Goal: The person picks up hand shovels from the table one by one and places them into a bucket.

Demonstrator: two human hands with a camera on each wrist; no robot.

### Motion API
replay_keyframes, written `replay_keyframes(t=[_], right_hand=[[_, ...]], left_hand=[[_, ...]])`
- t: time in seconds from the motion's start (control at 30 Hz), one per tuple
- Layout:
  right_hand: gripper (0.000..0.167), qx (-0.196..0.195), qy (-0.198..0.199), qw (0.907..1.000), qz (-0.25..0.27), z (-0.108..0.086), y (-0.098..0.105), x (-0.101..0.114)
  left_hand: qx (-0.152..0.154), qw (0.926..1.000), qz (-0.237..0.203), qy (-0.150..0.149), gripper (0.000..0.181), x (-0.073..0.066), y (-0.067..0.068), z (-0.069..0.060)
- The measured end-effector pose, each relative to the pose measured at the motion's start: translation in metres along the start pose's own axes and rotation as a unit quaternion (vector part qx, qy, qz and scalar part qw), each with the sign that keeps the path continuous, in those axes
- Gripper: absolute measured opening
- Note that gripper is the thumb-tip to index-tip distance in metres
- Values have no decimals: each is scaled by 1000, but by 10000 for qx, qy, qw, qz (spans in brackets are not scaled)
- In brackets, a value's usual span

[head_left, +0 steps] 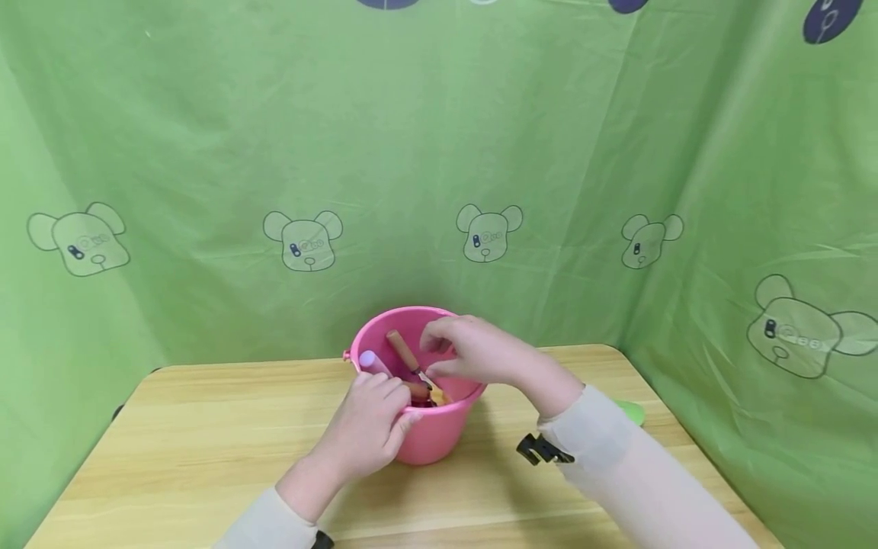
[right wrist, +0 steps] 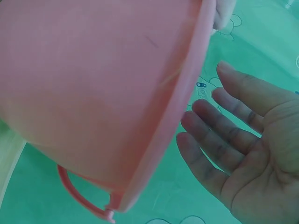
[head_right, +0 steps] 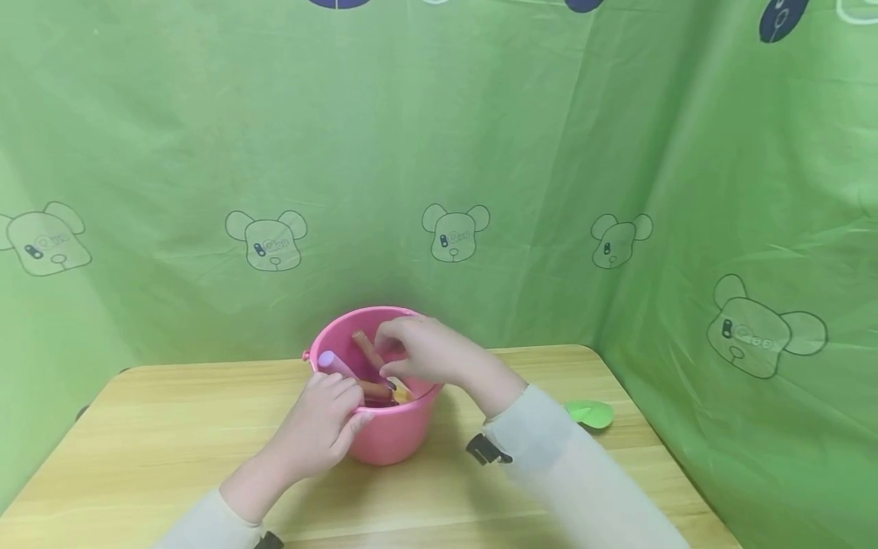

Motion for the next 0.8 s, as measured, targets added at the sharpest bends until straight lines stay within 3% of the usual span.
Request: replay_keyframes(t=[0.8], right_hand=[[24,-211,-454,9987,-97,-49,20,-22]], left_hand=[[-5,10000,-15,4,24,1,-1,0]])
Point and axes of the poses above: each hand's wrist, its own z-axis towards the middle knuckle, its own y-axis out of the back of the hand, x = y × z, the point moved 10 cm from there along z, towards the middle knuckle, and after that the axes turned 10 degrees about x, right-handed, at the moved point
